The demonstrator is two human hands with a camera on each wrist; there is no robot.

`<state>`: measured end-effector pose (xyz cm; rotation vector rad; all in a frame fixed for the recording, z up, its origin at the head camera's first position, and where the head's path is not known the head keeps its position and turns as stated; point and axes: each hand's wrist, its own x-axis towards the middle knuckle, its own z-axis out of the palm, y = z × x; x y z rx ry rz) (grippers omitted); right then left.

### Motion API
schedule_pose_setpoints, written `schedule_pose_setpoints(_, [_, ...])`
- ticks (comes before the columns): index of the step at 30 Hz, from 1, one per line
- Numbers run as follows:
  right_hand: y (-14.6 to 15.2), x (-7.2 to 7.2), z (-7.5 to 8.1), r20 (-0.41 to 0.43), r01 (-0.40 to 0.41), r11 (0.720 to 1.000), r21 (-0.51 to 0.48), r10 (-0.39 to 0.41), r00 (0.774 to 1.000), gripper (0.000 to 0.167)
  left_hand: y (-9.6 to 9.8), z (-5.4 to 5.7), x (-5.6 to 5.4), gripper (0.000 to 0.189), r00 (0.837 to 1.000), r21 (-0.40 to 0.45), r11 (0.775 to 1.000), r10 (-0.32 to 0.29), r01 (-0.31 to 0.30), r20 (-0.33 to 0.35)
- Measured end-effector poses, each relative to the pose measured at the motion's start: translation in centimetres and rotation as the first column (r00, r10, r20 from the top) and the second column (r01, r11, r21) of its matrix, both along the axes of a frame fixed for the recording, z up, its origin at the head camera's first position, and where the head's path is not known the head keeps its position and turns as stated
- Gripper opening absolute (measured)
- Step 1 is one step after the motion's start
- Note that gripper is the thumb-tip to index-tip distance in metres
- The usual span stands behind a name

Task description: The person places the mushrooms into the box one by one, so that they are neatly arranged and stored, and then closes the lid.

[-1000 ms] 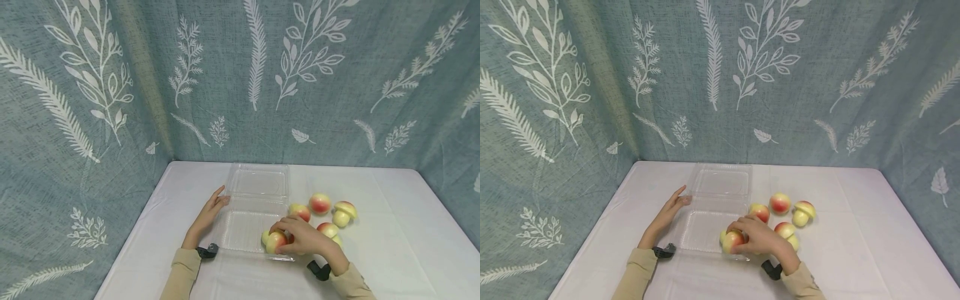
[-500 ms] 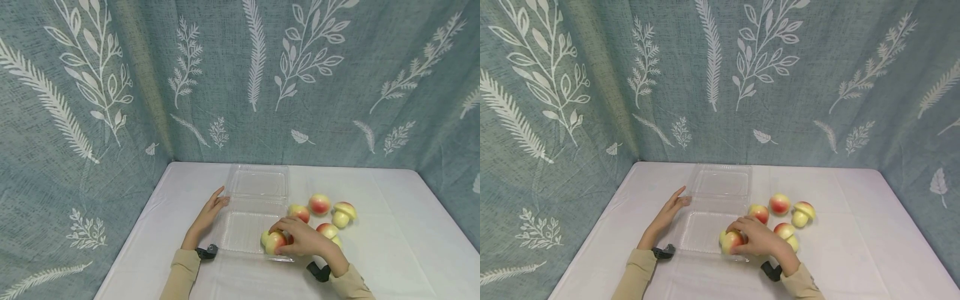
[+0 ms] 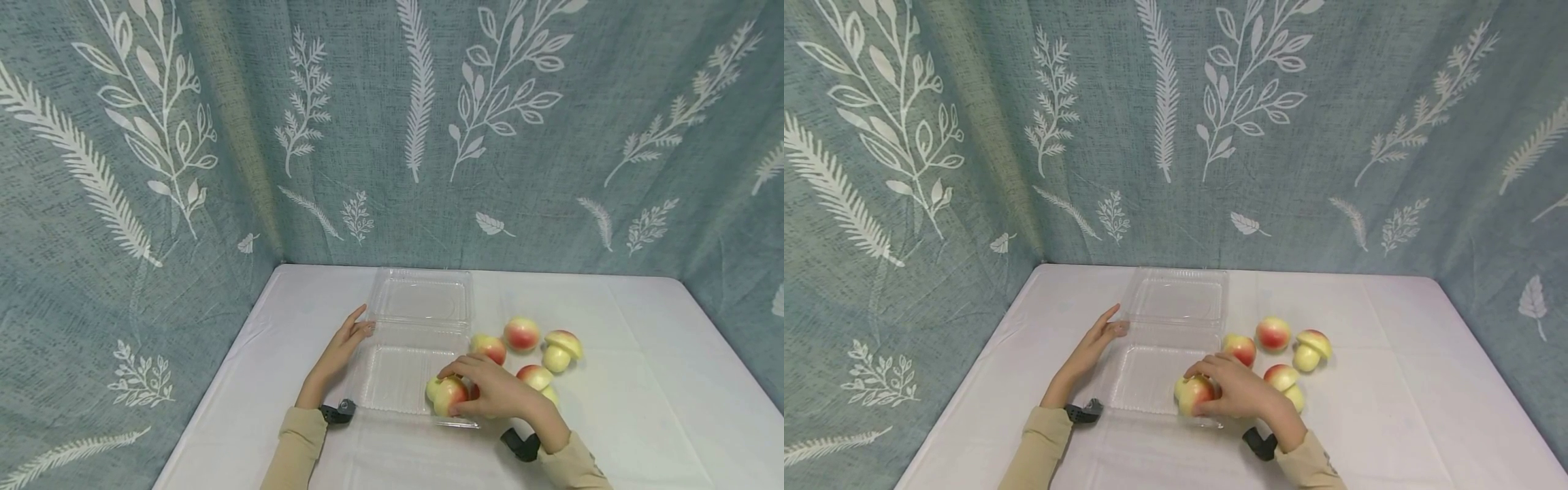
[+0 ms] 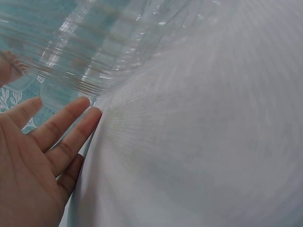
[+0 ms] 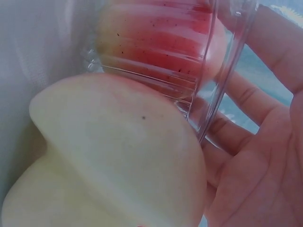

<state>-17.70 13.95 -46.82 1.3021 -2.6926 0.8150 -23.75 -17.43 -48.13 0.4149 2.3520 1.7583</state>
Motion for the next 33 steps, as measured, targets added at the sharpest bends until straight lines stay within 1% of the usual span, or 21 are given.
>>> schedule_pose_setpoints(4, [0.0,0.0,0.1,0.012,0.003,1.000,0.002,-0.003,1.000,0.044,0.0,0.1,0.0,0.055,1.000,-0.002,1.000,0.009,-0.009,-0.003])
schedule_pose_setpoints(7, [0.0,0.0,0.2,0.037,0.009,1.000,0.005,-0.009,0.999,0.044,0.0,0.1,0.0,0.055,1.000,-0.002,1.000,0.009,-0.009,-0.008])
schedule_pose_setpoints(15, [0.0,0.1,0.5,0.079,0.013,1.000,-0.011,-0.013,0.997,0.043,0.1,0.0,-0.1,0.057,0.999,-0.016,1.000,0.018,-0.017,0.030])
schedule_pose_setpoints(19, [0.0,0.2,0.6,0.095,0.023,1.000,-0.009,-0.022,0.995,0.043,0.0,-0.1,-0.1,0.057,1.000,-0.009,1.000,0.015,-0.014,0.025])
schedule_pose_setpoints(25, [0.2,0.2,1.0,0.147,0.042,0.999,-0.015,-0.040,0.988,0.042,0.0,-0.1,-0.1,0.057,1.000,-0.007,1.000,0.015,-0.015,0.023])
schedule_pose_setpoints(29, [0.4,0.1,1.3,0.132,0.062,0.998,-0.022,-0.058,0.989,0.042,0.1,0.0,-0.1,0.057,0.999,-0.012,1.000,0.022,-0.022,0.028])
schedule_pose_setpoints(31, [0.6,0.0,1.4,0.116,0.060,0.997,-0.037,-0.056,0.992,0.042,0.1,0.0,0.0,0.057,0.999,-0.014,1.000,0.027,-0.027,0.030])
schedule_pose_setpoints(33, [0.8,0.0,1.5,0.117,0.058,0.997,-0.055,-0.051,0.992,0.043,0.1,0.0,0.0,0.057,0.999,-0.015,0.999,0.030,-0.029,0.029])
